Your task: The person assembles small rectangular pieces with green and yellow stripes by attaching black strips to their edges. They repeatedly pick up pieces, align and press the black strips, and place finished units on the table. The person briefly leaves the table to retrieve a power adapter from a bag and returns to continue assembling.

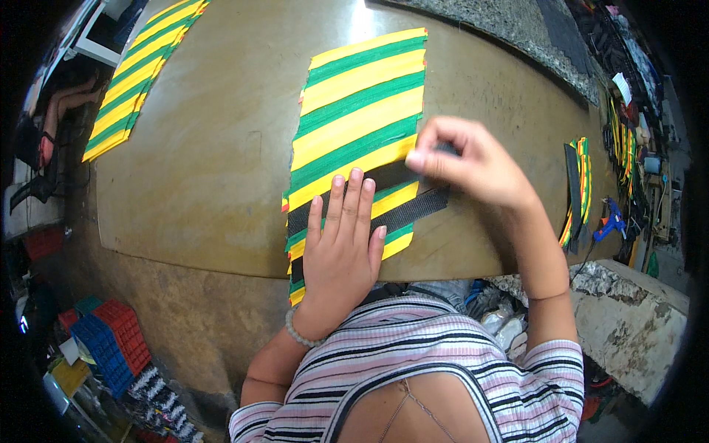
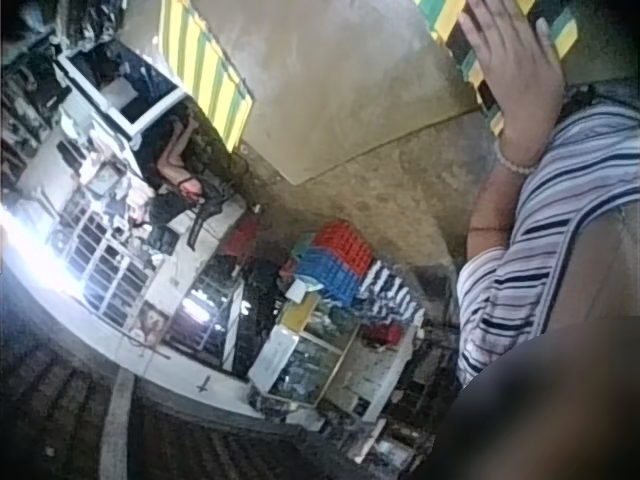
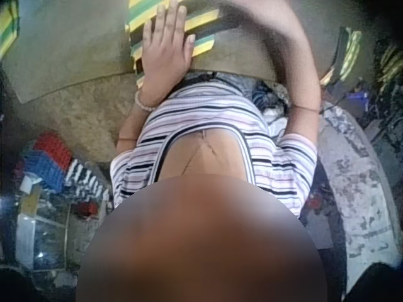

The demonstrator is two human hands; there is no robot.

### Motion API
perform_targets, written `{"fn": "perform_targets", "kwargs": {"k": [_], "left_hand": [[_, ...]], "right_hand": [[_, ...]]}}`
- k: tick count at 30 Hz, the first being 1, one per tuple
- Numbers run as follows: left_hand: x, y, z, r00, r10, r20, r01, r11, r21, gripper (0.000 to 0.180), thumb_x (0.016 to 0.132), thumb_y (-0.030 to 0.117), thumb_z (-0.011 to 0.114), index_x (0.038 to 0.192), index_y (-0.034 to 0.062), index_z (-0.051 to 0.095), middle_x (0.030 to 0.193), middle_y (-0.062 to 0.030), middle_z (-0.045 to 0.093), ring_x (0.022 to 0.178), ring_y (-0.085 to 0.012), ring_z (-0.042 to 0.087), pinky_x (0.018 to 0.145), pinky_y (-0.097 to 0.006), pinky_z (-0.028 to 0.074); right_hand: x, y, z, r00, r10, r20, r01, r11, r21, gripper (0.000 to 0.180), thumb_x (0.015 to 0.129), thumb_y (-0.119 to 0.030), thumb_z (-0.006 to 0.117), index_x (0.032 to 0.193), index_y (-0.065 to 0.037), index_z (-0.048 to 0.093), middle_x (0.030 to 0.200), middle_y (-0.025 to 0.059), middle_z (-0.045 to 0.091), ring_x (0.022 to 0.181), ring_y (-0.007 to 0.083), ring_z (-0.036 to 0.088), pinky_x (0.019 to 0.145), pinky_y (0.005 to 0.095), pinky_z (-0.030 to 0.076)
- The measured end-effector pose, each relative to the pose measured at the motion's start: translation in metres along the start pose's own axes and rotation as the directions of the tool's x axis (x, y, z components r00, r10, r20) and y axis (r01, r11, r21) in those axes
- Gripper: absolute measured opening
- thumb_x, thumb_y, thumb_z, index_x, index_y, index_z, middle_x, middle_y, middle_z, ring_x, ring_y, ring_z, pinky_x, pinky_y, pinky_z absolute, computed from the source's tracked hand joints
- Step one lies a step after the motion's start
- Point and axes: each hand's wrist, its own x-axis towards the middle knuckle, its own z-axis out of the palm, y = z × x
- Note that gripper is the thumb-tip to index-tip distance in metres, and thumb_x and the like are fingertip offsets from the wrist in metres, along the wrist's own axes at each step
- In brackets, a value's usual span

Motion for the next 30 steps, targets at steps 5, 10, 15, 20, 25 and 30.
{"fn": "perform_targets", "kwargs": {"k": [5,10,15,20,25,30], "left_hand": [[0.001,-0.001,0.000,1.000,0.001,0.008,-0.001,1.000,-0.014,0.059,0.099,0.029,0.047,0.151,0.0024,0.036,0.158,-0.0145,0.034,0.148,-0.0299,0.027,0.120,-0.048,0.016],[0.001,-0.002,-0.003,1.000,-0.003,0.030,0.003,1.000,0.023,0.059,0.099,0.034,0.047,0.150,0.0043,0.039,0.158,-0.0110,0.034,0.149,-0.0256,0.027,0.120,-0.045,0.017],[0.002,-0.001,-0.004,0.999,-0.003,0.032,0.002,0.999,0.050,0.058,0.100,0.034,0.046,0.150,0.0050,0.039,0.158,-0.0104,0.034,0.149,-0.0251,0.027,0.120,-0.045,0.017],[0.001,-0.001,-0.004,1.000,-0.005,0.030,0.004,0.999,0.036,0.058,0.100,0.034,0.046,0.149,0.0052,0.040,0.158,-0.0102,0.034,0.148,-0.0248,0.027,0.121,-0.045,0.016],[0.001,-0.001,-0.005,1.000,-0.007,0.029,0.006,0.999,0.034,0.057,0.099,0.033,0.046,0.149,0.0050,0.040,0.158,-0.0104,0.035,0.148,-0.0252,0.028,0.120,-0.045,0.017],[0.001,-0.001,-0.005,1.000,-0.001,0.006,0.001,1.000,-0.013,0.057,0.099,0.029,0.047,0.149,0.0037,0.040,0.158,-0.0123,0.035,0.148,-0.0276,0.028,0.120,-0.046,0.017]], "right_hand": [[0.006,0.021,-0.007,0.983,0.098,-0.155,-0.150,0.916,-0.372,0.028,0.088,-0.027,0.073,0.088,-0.001,0.066,0.074,0.0124,0.066,0.067,0.0174,0.061,0.062,0.0344,0.048],[0.003,0.035,-0.004,0.984,-0.053,-0.168,-0.025,0.902,-0.431,0.025,0.088,-0.023,0.074,0.085,-0.001,0.063,0.068,0.0070,0.059,0.063,0.0116,0.051,0.058,0.0302,0.044],[0.004,0.034,-0.002,0.980,-0.103,-0.171,0.015,0.891,-0.454,0.024,0.088,-0.021,0.074,0.085,-0.001,0.063,0.069,0.0096,0.060,0.062,0.0141,0.053,0.058,0.0311,0.045],[0.003,0.031,-0.003,0.981,-0.104,-0.161,0.015,0.877,-0.480,0.023,0.088,-0.021,0.074,0.085,0.000,0.063,0.071,0.0096,0.061,0.063,0.0145,0.054,0.058,0.0314,0.045],[0.001,0.037,-0.001,0.981,-0.108,-0.161,0.021,0.885,-0.464,0.024,0.088,-0.021,0.074,0.085,0.000,0.063,0.072,0.0100,0.061,0.064,0.0142,0.054,0.059,0.0316,0.045],[0.002,0.033,-0.002,0.978,-0.121,-0.169,0.018,0.858,-0.513,0.023,0.086,-0.019,0.075,0.086,0.001,0.063,0.075,0.0112,0.063,0.066,0.0194,0.058,0.063,0.0329,0.047]]}}
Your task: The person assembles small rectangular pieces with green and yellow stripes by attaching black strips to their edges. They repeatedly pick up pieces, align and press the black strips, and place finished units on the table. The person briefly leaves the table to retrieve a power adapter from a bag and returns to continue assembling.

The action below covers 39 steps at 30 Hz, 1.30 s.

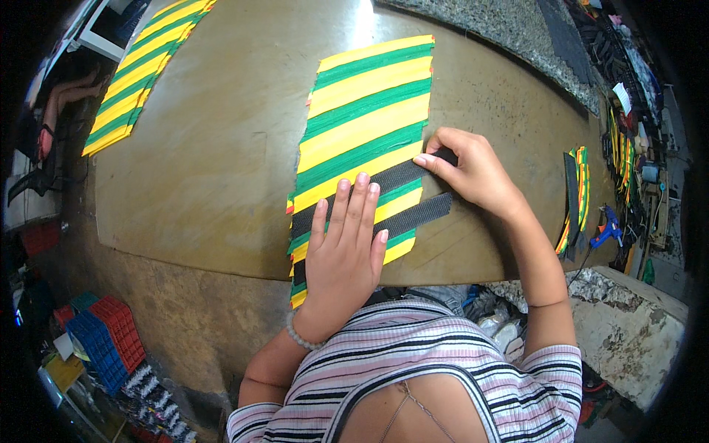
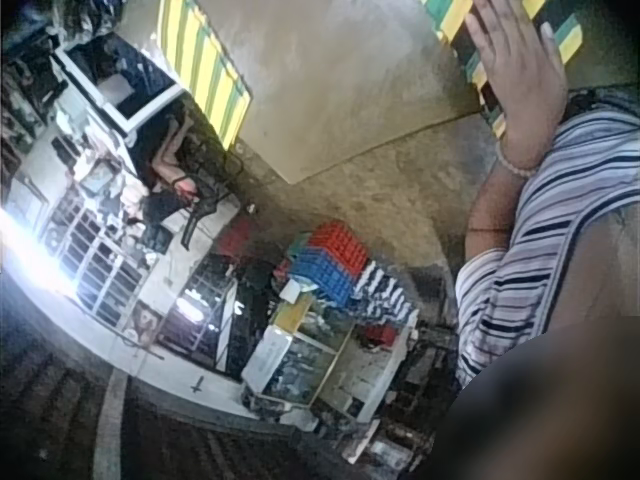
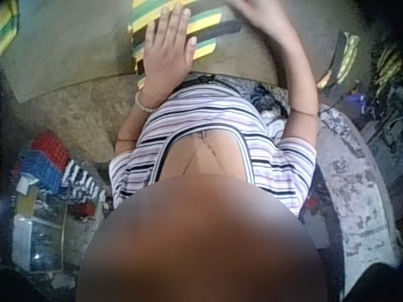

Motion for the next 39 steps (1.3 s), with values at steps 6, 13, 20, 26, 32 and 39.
{"fn": "perform_targets", "kwargs": {"k": [6,13,20,26,32,39], "left_hand": [[0.001,0.001,0.003,1.000,0.005,-0.018,-0.005,1.000,0.020,0.056,0.098,0.026,0.047,0.148,0.0020,0.040,0.157,-0.0137,0.036,0.147,-0.0296,0.030,0.119,-0.047,0.019],[-0.013,-0.018,-0.012,1.000,-0.026,0.013,0.027,0.986,-0.163,0.052,0.098,0.023,0.046,0.146,0.0032,0.043,0.153,-0.0145,0.040,0.145,-0.0332,0.033,0.118,-0.050,0.022],[-0.043,-0.033,-0.032,0.997,-0.080,-0.013,0.081,0.997,0.021,0.047,0.100,0.025,0.046,0.143,0.0068,0.048,0.153,-0.0086,0.043,0.147,-0.0347,0.029,0.117,-0.061,0.015],[-0.046,-0.031,-0.033,0.992,-0.125,-0.025,0.127,0.976,0.177,0.044,0.101,0.026,0.045,0.143,0.0164,0.050,0.152,0.0042,0.045,0.148,-0.0367,0.024,0.110,-0.075,0.004],[-0.044,-0.033,-0.043,0.975,-0.187,0.118,0.175,0.979,0.109,0.044,0.103,0.029,0.043,0.146,0.0184,0.048,0.155,0.0053,0.042,0.151,-0.0366,0.016,0.110,-0.073,-0.009],[-0.011,-0.023,-0.057,0.996,-0.082,-0.017,0.083,0.992,0.091,0.045,0.101,0.029,0.048,0.141,0.0117,0.053,0.157,-0.0080,0.038,0.150,-0.0394,0.017,0.112,-0.070,-0.008]], "right_hand": [[-0.024,-0.058,0.019,0.914,-0.387,-0.124,0.276,0.816,-0.508,0.029,0.080,-0.012,0.065,0.105,0.001,0.061,0.113,0.0189,0.063,0.099,0.0323,0.064,0.089,0.0426,0.052],[-0.045,-0.032,0.061,0.931,-0.255,-0.262,0.159,0.928,-0.338,0.023,0.089,-0.013,0.065,0.108,-0.001,0.067,0.107,0.0138,0.067,0.099,0.0293,0.066,0.089,0.0388,0.055],[-0.037,-0.082,0.060,0.984,-0.169,-0.056,0.130,0.898,-0.421,0.016,0.087,-0.016,0.064,0.090,-0.001,0.066,0.100,0.0156,0.062,0.106,0.0330,0.059,0.094,0.0399,0.050],[-0.037,-0.071,0.079,0.903,-0.331,-0.274,0.324,0.943,-0.073,0.016,0.092,-0.007,0.060,0.103,0.000,0.070,0.104,0.0138,0.067,0.101,0.0311,0.063,0.090,0.0387,0.052],[-0.043,0.006,0.008,0.980,-0.050,-0.192,0.058,0.998,0.038,0.023,0.093,-0.022,0.064,0.090,0.000,0.071,0.089,0.0138,0.070,0.084,0.0253,0.066,0.077,0.0368,0.053],[0.047,0.192,-0.197,0.493,0.132,-0.860,-0.383,0.920,-0.078,0.033,0.090,-0.029,0.069,0.102,0.002,0.073,0.089,0.0141,0.075,0.082,0.0220,0.072,0.076,0.0323,0.054]]}}
